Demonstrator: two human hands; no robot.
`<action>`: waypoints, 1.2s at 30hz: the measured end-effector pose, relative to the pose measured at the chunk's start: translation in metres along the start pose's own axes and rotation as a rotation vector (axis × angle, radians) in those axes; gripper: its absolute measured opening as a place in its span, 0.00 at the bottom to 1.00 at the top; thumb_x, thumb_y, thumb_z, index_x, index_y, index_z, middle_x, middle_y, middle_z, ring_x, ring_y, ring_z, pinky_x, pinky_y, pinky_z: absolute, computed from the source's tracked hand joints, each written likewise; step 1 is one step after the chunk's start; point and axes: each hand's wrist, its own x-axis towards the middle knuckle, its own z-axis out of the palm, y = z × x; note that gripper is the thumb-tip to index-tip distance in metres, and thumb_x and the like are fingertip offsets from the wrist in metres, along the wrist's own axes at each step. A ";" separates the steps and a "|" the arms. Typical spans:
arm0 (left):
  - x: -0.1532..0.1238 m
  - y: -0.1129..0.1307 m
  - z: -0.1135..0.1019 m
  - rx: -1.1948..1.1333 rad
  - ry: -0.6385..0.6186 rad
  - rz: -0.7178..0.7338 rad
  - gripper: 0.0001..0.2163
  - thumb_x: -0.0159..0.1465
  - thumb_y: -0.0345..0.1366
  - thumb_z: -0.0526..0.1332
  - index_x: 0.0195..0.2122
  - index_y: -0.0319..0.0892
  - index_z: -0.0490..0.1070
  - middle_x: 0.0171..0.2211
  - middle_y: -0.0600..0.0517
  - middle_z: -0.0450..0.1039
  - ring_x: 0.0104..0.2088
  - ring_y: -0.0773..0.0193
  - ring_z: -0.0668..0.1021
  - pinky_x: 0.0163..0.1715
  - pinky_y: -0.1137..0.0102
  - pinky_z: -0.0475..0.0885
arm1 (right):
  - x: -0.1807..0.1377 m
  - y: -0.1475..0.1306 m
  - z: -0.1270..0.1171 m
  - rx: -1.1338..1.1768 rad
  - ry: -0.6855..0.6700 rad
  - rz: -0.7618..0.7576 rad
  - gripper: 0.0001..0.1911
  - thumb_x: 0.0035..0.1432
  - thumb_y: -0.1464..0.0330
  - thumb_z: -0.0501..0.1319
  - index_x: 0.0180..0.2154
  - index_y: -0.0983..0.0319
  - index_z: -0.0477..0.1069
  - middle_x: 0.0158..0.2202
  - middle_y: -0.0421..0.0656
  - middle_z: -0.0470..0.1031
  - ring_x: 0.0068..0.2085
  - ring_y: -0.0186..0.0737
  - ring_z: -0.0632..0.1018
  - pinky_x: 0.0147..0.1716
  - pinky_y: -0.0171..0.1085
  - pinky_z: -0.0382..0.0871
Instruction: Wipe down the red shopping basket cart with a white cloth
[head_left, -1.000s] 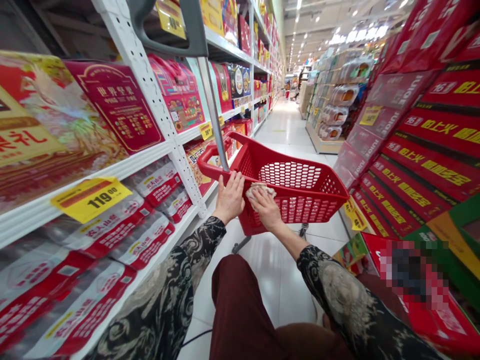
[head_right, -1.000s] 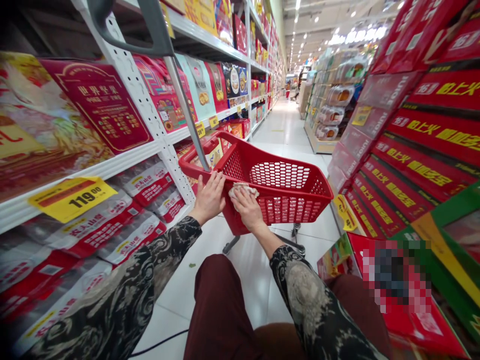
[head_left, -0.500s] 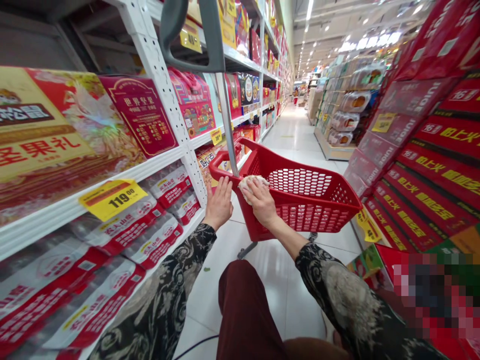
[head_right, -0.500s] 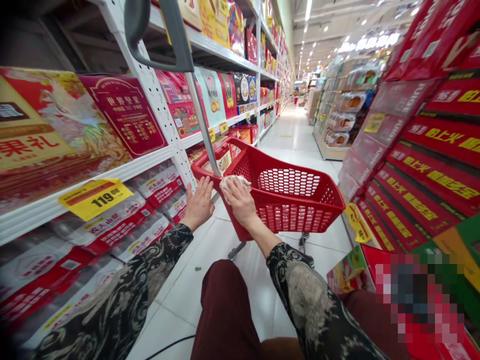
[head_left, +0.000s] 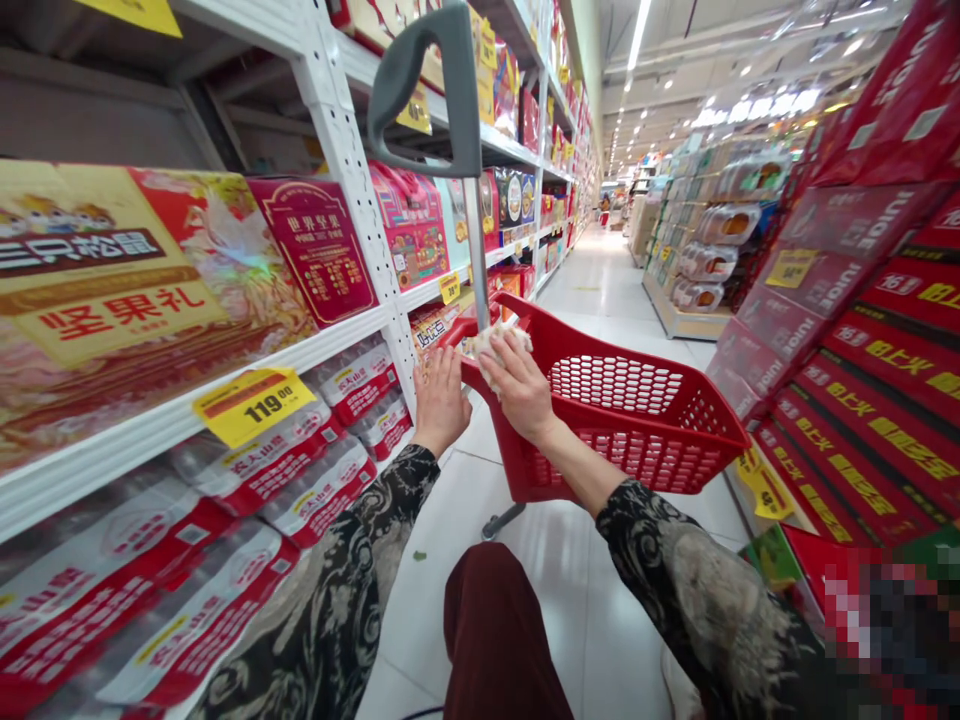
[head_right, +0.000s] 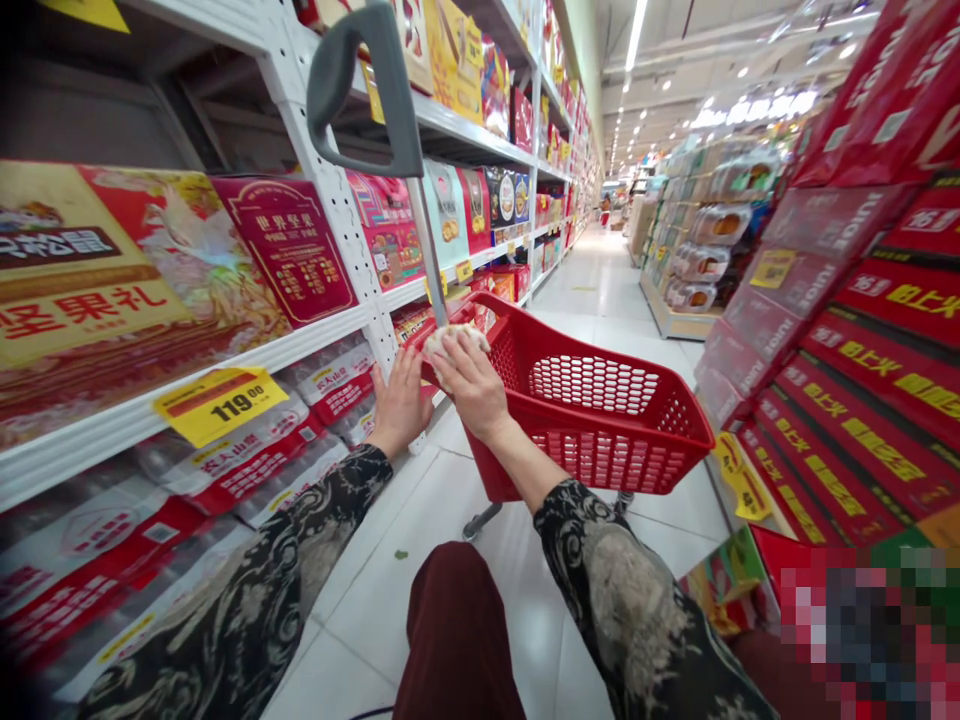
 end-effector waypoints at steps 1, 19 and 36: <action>0.007 -0.001 -0.003 0.006 -0.016 -0.002 0.35 0.54 0.29 0.55 0.64 0.34 0.48 0.66 0.40 0.48 0.67 0.52 0.49 0.64 0.47 0.39 | 0.020 0.001 0.003 -0.001 0.002 -0.014 0.18 0.65 0.73 0.50 0.54 0.59 0.68 0.60 0.43 0.65 0.66 0.40 0.55 0.64 0.46 0.56; 0.010 0.000 -0.009 0.033 -0.111 0.036 0.34 0.53 0.31 0.56 0.63 0.34 0.52 0.65 0.39 0.50 0.66 0.51 0.51 0.63 0.45 0.41 | -0.012 0.014 0.020 -0.076 -0.202 -0.166 0.18 0.65 0.73 0.53 0.54 0.61 0.68 0.58 0.46 0.68 0.65 0.41 0.57 0.64 0.46 0.57; 0.001 0.001 -0.001 0.011 -0.074 0.030 0.37 0.54 0.34 0.56 0.65 0.33 0.46 0.66 0.38 0.45 0.67 0.50 0.47 0.63 0.46 0.39 | -0.102 -0.007 0.028 -0.110 -0.259 -0.063 0.17 0.64 0.74 0.53 0.52 0.60 0.71 0.57 0.48 0.68 0.63 0.46 0.62 0.60 0.51 0.61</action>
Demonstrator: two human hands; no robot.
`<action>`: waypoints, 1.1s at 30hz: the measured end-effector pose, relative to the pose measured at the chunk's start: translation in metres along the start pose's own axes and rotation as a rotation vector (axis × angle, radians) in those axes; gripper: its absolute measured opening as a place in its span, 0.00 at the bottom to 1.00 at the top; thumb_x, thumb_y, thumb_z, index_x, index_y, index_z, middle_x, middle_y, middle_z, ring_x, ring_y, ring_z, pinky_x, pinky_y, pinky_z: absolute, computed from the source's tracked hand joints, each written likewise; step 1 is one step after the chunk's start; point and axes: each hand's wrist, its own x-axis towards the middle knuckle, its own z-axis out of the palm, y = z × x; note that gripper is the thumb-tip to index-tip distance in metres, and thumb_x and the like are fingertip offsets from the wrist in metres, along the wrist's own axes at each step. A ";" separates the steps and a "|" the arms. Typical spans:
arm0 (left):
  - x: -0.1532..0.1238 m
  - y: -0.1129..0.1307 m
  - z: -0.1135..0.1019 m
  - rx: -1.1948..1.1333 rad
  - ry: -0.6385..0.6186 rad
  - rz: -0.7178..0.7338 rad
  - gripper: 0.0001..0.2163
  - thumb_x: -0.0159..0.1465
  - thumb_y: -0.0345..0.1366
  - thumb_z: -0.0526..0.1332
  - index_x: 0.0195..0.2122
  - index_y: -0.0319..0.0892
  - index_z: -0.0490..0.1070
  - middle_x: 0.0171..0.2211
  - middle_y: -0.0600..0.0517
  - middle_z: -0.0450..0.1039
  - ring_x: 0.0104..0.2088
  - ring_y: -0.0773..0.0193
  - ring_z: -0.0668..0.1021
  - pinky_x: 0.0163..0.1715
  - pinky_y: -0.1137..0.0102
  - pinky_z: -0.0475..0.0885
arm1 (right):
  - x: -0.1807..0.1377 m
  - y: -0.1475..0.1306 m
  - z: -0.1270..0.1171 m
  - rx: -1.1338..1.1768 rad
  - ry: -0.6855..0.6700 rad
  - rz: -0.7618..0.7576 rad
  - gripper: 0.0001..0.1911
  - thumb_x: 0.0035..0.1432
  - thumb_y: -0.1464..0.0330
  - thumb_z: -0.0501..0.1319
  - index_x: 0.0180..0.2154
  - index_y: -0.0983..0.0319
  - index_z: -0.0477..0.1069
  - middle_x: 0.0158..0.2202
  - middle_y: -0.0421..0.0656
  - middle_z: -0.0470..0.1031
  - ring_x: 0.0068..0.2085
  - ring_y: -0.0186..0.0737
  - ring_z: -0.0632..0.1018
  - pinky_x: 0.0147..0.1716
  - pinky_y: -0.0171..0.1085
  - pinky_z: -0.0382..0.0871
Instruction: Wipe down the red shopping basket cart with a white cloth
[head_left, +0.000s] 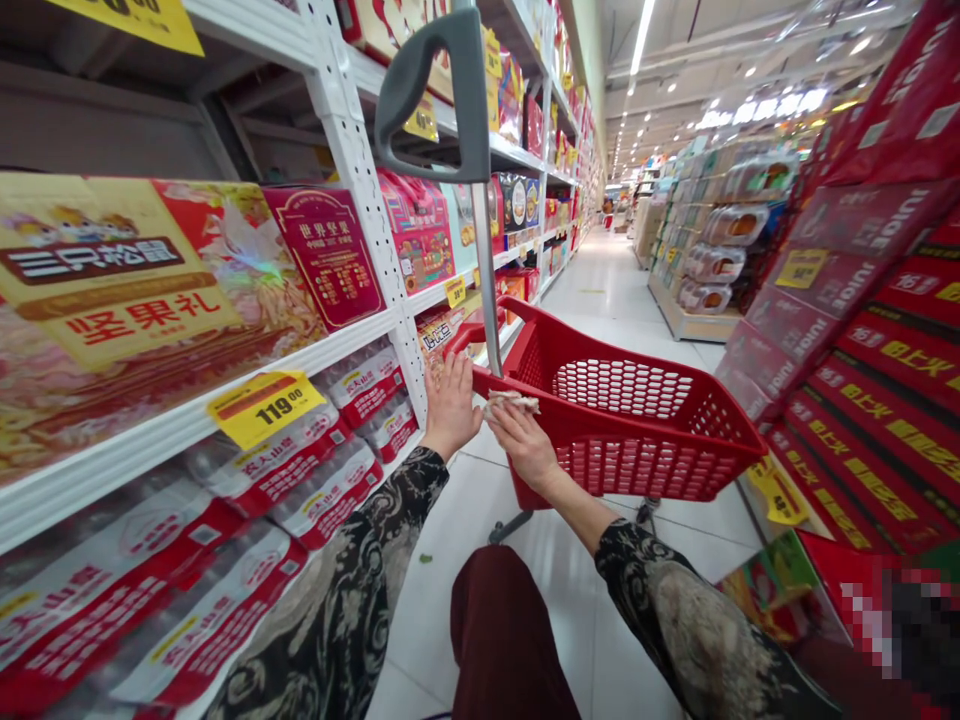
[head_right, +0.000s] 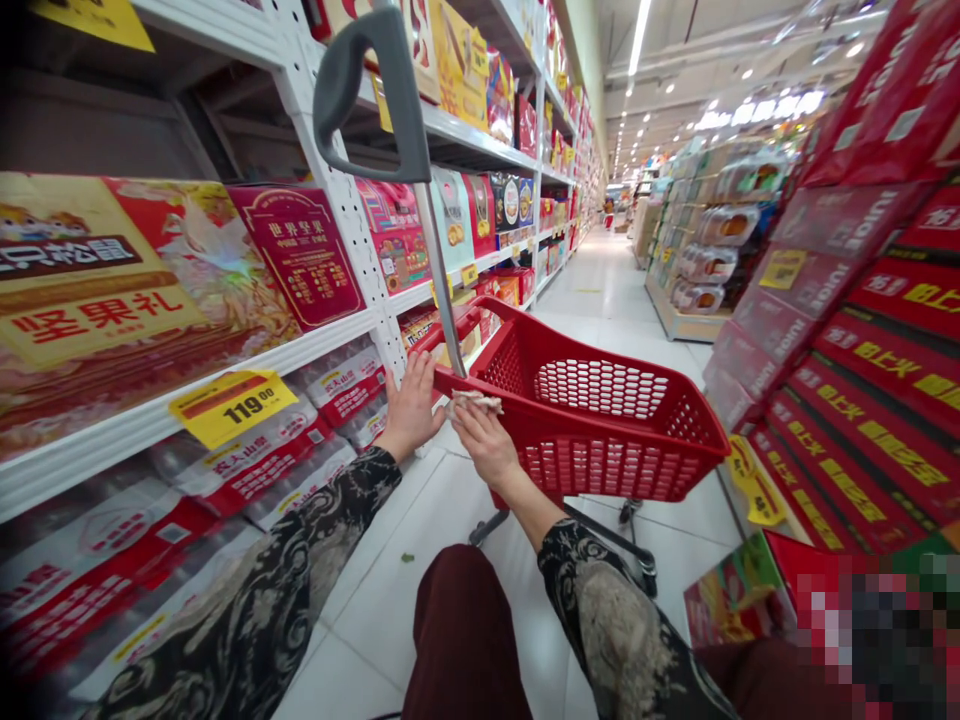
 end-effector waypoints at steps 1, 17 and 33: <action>0.000 0.001 -0.001 0.003 -0.009 -0.005 0.37 0.54 0.34 0.57 0.65 0.32 0.46 0.67 0.37 0.45 0.67 0.50 0.47 0.63 0.45 0.39 | -0.011 -0.002 0.003 0.009 -0.040 -0.010 0.17 0.63 0.74 0.53 0.51 0.60 0.71 0.57 0.48 0.69 0.62 0.45 0.63 0.60 0.49 0.62; -0.005 0.006 -0.001 -0.033 0.008 -0.044 0.37 0.54 0.33 0.55 0.65 0.34 0.44 0.67 0.38 0.43 0.67 0.51 0.45 0.62 0.45 0.36 | 0.034 0.006 -0.035 0.070 0.063 0.095 0.17 0.64 0.76 0.52 0.51 0.62 0.71 0.59 0.47 0.66 0.66 0.40 0.54 0.65 0.44 0.55; -0.014 0.029 -0.001 -0.069 0.041 0.109 0.35 0.56 0.32 0.53 0.65 0.35 0.46 0.66 0.38 0.46 0.67 0.53 0.48 0.63 0.47 0.35 | 0.027 0.000 -0.058 0.039 0.007 0.293 0.18 0.63 0.75 0.53 0.53 0.61 0.70 0.62 0.46 0.62 0.66 0.41 0.54 0.65 0.44 0.53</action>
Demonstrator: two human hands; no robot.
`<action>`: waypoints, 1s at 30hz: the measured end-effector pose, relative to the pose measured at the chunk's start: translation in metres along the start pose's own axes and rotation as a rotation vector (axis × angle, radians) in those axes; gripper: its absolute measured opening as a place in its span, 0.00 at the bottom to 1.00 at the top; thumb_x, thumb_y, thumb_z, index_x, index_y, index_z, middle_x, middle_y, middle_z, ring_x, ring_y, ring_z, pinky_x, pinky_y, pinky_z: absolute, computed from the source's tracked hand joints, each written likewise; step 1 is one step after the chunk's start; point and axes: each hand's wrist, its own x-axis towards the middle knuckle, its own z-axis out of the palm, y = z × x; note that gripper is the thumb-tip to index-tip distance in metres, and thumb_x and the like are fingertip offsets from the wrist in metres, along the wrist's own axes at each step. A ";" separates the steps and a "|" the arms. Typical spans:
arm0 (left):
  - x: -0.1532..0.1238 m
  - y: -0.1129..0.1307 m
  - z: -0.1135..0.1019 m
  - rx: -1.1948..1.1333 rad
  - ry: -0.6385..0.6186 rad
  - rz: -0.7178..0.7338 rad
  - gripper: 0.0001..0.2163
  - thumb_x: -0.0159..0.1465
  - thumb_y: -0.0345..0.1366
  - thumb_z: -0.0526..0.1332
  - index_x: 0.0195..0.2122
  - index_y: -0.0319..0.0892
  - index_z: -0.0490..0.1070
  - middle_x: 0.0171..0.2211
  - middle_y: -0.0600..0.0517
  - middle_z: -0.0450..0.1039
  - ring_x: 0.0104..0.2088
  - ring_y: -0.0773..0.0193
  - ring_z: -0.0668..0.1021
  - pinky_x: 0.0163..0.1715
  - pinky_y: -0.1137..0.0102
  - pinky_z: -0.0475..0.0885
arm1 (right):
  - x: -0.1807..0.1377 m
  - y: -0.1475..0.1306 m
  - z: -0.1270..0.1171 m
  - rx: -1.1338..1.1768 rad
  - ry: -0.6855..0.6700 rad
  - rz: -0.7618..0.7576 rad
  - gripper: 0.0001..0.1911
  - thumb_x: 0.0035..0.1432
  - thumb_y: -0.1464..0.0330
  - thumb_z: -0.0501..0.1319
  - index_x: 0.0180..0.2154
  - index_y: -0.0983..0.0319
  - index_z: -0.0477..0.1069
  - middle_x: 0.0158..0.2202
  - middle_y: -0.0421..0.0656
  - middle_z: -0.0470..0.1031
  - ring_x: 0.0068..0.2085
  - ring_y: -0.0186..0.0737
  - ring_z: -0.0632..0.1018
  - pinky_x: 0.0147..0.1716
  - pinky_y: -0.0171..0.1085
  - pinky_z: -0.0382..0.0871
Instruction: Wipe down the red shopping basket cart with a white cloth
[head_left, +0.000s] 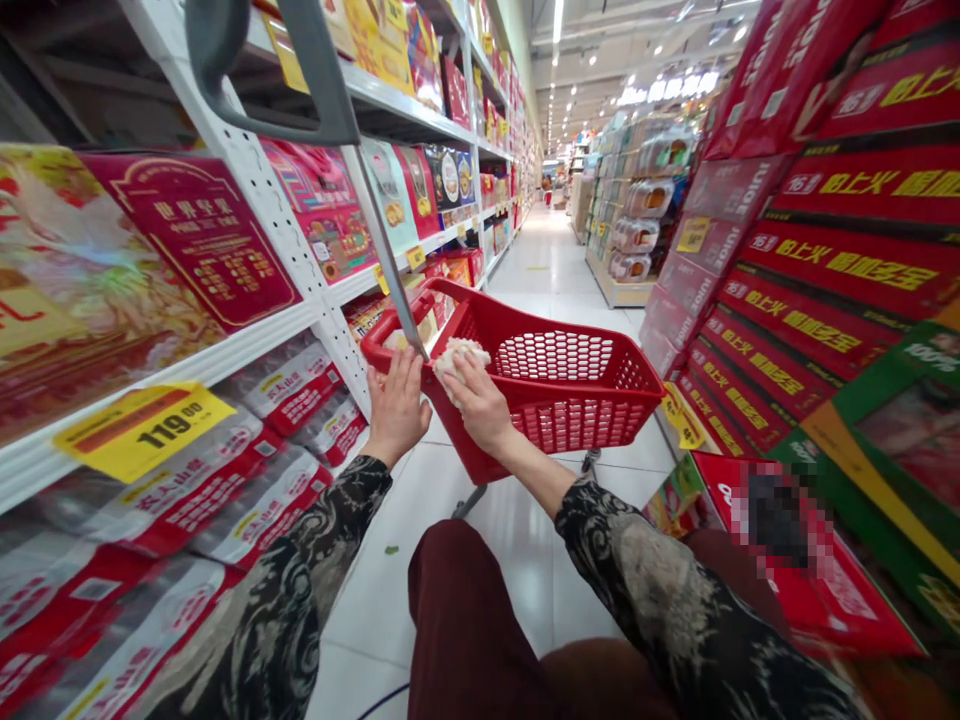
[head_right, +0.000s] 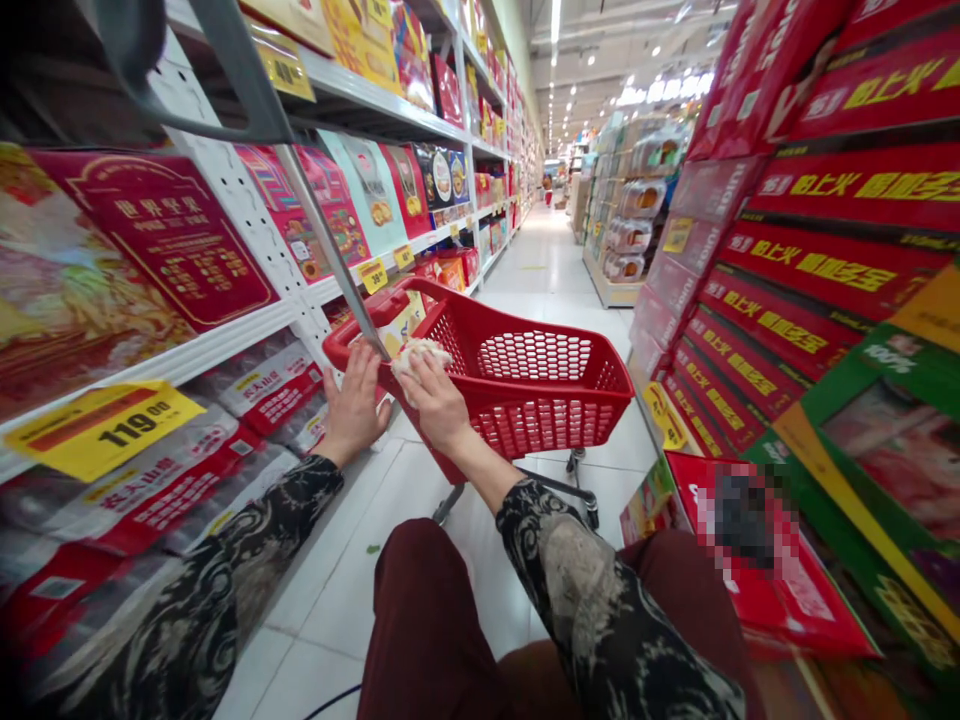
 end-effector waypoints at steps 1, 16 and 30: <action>0.001 0.007 0.003 -0.010 -0.006 0.026 0.34 0.56 0.32 0.53 0.65 0.36 0.47 0.66 0.38 0.47 0.67 0.53 0.49 0.63 0.47 0.34 | 0.005 0.002 -0.001 -0.014 -0.024 0.021 0.18 0.63 0.74 0.53 0.53 0.60 0.70 0.62 0.46 0.62 0.66 0.42 0.55 0.65 0.43 0.54; 0.023 0.078 0.044 -0.056 -0.130 0.132 0.31 0.55 0.32 0.52 0.62 0.31 0.55 0.63 0.36 0.55 0.66 0.49 0.51 0.62 0.44 0.33 | -0.060 0.094 -0.057 -0.177 -0.136 0.329 0.23 0.58 0.78 0.53 0.55 0.61 0.67 0.61 0.49 0.62 0.64 0.44 0.61 0.63 0.48 0.55; 0.019 0.101 0.045 -0.020 -0.146 0.022 0.29 0.54 0.33 0.53 0.59 0.31 0.59 0.60 0.34 0.59 0.64 0.46 0.55 0.62 0.41 0.38 | -0.084 0.114 -0.071 -0.200 -0.127 0.368 0.22 0.61 0.77 0.52 0.55 0.59 0.67 0.60 0.48 0.64 0.61 0.43 0.64 0.63 0.48 0.52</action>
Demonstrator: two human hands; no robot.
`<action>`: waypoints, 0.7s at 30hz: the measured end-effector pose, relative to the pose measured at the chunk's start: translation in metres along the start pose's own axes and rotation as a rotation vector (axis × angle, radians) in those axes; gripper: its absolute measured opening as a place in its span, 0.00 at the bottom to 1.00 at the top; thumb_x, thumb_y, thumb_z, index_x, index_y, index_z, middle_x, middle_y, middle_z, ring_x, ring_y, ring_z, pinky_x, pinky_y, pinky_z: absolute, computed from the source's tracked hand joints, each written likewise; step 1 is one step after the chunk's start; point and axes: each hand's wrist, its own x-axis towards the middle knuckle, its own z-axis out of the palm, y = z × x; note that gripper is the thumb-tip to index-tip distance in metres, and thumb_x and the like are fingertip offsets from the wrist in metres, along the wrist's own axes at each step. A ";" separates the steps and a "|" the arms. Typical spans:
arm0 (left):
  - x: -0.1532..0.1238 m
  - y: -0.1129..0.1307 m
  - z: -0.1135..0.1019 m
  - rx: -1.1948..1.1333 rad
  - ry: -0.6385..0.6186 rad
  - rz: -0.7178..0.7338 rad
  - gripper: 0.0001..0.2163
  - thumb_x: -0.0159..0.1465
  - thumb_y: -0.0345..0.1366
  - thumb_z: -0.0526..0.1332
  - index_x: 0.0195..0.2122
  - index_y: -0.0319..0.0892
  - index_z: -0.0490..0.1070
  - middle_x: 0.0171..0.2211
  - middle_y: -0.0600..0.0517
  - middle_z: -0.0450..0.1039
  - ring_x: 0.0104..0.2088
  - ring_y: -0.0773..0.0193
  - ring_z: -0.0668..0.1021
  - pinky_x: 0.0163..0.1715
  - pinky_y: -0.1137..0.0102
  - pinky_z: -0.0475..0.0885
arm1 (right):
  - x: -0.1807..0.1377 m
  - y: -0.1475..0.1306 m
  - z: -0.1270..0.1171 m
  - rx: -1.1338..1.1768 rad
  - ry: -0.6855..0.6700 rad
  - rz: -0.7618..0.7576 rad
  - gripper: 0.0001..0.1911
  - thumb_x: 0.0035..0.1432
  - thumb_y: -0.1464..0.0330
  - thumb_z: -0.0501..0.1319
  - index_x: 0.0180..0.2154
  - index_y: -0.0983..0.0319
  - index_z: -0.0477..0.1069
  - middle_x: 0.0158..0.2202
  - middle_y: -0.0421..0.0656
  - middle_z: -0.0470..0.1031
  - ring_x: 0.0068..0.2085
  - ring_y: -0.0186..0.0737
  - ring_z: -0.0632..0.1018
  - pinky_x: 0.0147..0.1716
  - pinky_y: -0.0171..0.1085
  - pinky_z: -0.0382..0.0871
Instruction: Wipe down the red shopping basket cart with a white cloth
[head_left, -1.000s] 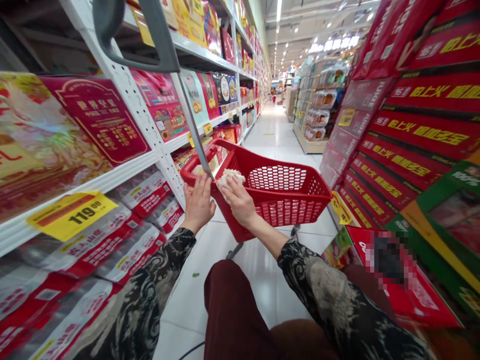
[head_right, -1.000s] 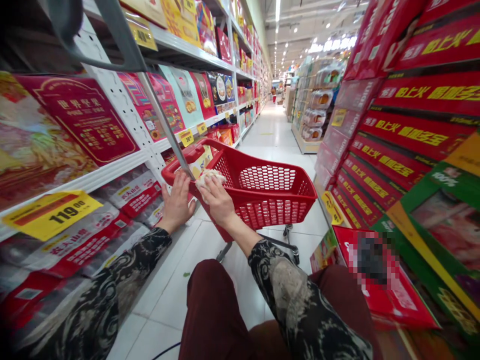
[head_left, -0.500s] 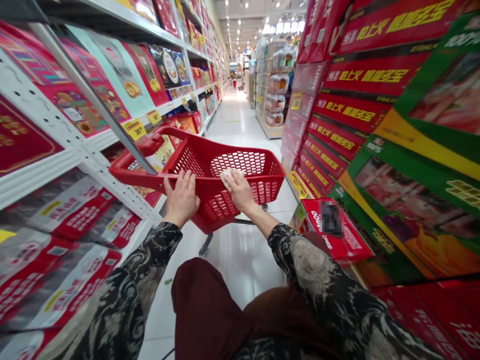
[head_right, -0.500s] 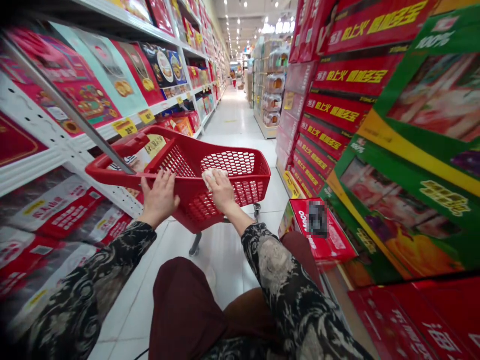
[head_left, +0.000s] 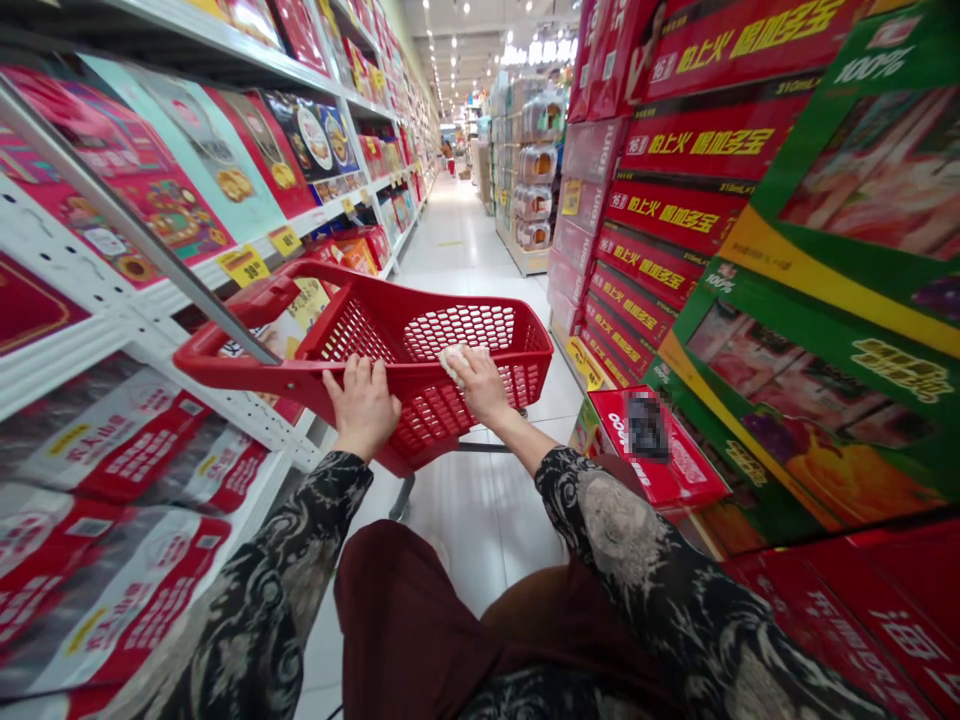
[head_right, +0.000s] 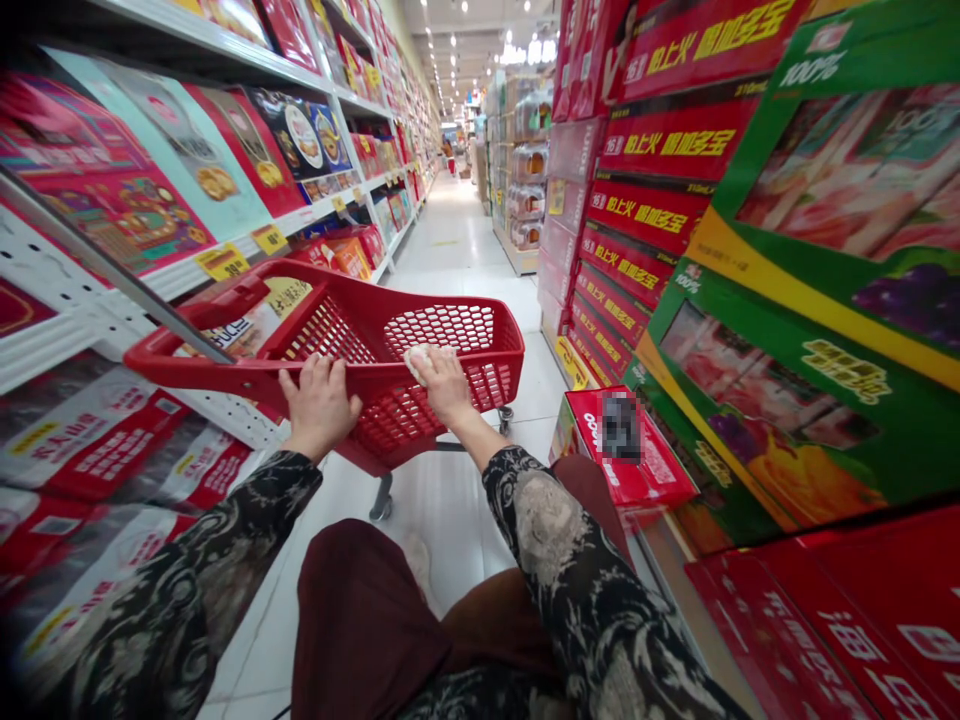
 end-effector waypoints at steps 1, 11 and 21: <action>0.000 0.003 -0.001 0.009 -0.010 -0.013 0.28 0.55 0.33 0.53 0.58 0.31 0.59 0.60 0.34 0.60 0.64 0.46 0.55 0.61 0.40 0.38 | 0.000 -0.006 0.002 0.012 0.009 -0.010 0.22 0.61 0.78 0.52 0.54 0.58 0.68 0.60 0.47 0.64 0.62 0.42 0.63 0.63 0.48 0.52; -0.008 0.001 -0.006 -0.014 -0.026 0.008 0.27 0.56 0.32 0.52 0.58 0.31 0.59 0.60 0.35 0.59 0.64 0.48 0.55 0.62 0.41 0.39 | -0.018 0.017 -0.017 -0.003 -0.012 0.029 0.22 0.60 0.79 0.53 0.53 0.58 0.70 0.62 0.45 0.62 0.63 0.40 0.61 0.63 0.45 0.54; -0.021 0.006 -0.013 -0.027 -0.010 -0.008 0.27 0.55 0.32 0.52 0.58 0.30 0.60 0.58 0.34 0.61 0.63 0.45 0.57 0.61 0.40 0.41 | -0.039 0.031 -0.045 -0.083 -0.056 0.201 0.23 0.59 0.78 0.52 0.54 0.62 0.69 0.61 0.50 0.62 0.63 0.44 0.62 0.61 0.44 0.55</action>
